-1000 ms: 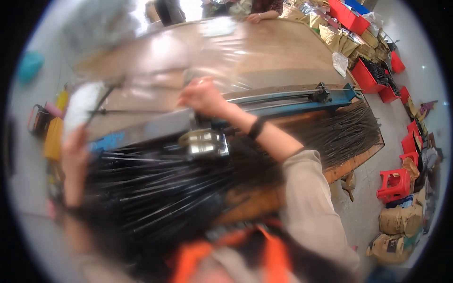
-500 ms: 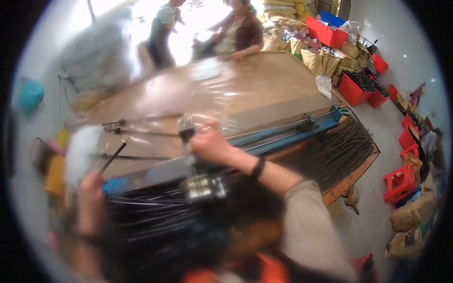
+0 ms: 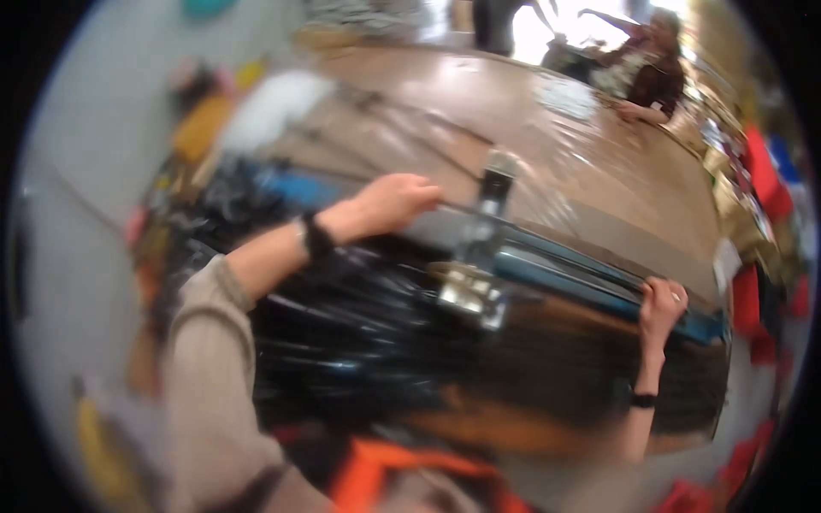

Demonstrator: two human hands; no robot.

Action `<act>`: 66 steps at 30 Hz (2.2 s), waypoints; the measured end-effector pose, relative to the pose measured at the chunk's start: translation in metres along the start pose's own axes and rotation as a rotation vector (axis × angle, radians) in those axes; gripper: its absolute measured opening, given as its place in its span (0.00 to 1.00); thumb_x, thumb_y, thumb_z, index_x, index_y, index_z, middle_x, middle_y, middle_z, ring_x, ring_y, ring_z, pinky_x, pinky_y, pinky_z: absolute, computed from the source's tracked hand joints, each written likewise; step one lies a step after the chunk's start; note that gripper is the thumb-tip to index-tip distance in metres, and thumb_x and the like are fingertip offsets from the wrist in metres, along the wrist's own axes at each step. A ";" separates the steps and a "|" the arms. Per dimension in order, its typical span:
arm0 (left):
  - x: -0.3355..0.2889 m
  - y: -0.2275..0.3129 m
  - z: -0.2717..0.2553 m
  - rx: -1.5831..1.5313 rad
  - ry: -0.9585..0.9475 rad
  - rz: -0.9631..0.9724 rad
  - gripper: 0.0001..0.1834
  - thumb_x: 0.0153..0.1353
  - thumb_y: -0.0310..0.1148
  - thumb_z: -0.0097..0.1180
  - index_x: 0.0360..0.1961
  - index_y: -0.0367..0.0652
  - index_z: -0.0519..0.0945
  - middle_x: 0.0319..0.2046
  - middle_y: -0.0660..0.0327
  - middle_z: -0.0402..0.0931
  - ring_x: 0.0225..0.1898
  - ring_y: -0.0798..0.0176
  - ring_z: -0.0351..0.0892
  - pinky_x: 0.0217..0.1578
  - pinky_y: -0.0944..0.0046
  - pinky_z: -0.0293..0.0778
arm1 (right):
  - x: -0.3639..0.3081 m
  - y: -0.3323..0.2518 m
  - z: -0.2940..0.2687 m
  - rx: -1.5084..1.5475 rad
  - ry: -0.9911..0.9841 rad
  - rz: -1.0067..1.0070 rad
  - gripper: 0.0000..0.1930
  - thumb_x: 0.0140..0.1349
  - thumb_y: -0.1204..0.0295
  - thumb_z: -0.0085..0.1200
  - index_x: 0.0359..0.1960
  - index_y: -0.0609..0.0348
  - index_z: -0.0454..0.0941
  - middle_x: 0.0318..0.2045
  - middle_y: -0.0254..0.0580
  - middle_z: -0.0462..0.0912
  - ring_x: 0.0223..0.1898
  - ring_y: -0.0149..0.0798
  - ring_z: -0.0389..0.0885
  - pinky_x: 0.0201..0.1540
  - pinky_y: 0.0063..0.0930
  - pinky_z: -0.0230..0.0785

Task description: Aligning and placing bundles of thin metal rods into a mechanical jig for processing on a workbench.

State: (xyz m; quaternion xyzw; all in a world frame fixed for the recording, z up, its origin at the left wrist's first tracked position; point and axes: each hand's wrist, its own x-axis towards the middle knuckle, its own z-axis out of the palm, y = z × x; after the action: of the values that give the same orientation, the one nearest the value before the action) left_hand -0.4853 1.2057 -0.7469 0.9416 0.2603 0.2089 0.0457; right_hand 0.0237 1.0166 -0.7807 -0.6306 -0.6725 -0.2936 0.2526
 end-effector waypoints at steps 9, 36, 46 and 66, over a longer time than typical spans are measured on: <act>-0.012 0.012 0.012 -0.096 -0.084 -0.168 0.14 0.67 0.40 0.51 0.32 0.39 0.77 0.30 0.46 0.80 0.36 0.42 0.80 0.37 0.47 0.75 | 0.009 -0.022 0.019 0.136 -0.027 0.072 0.04 0.61 0.74 0.59 0.33 0.59 0.76 0.29 0.42 0.75 0.39 0.46 0.74 0.53 0.41 0.63; 0.040 0.000 0.050 0.057 -0.109 -0.206 0.11 0.68 0.39 0.50 0.32 0.44 0.73 0.23 0.48 0.78 0.29 0.40 0.79 0.28 0.44 0.73 | -0.002 -0.139 0.016 0.429 -0.137 -0.039 0.14 0.57 0.76 0.62 0.46 0.56 0.81 0.42 0.38 0.85 0.52 0.46 0.77 0.57 0.40 0.61; 0.028 0.004 0.063 0.033 -0.084 -0.160 0.10 0.68 0.37 0.50 0.32 0.44 0.71 0.24 0.48 0.78 0.29 0.41 0.79 0.28 0.45 0.72 | -0.007 -0.169 0.055 0.867 -0.327 0.140 0.13 0.60 0.77 0.59 0.47 0.61 0.78 0.37 0.46 0.82 0.38 0.48 0.80 0.40 0.32 0.71; -0.022 0.015 0.007 0.155 -0.443 0.057 0.07 0.65 0.37 0.55 0.36 0.48 0.80 0.32 0.62 0.77 0.38 0.56 0.79 0.40 0.55 0.71 | -0.033 -0.180 0.023 0.730 -0.612 -0.183 0.14 0.50 0.67 0.69 0.27 0.55 0.73 0.25 0.38 0.71 0.33 0.45 0.73 0.42 0.39 0.64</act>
State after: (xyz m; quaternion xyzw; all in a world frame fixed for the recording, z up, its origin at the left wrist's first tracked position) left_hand -0.4920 1.1819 -0.7585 0.9720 0.2325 -0.0224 0.0235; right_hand -0.1526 1.0045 -0.8339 -0.4964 -0.8278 0.1395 0.2210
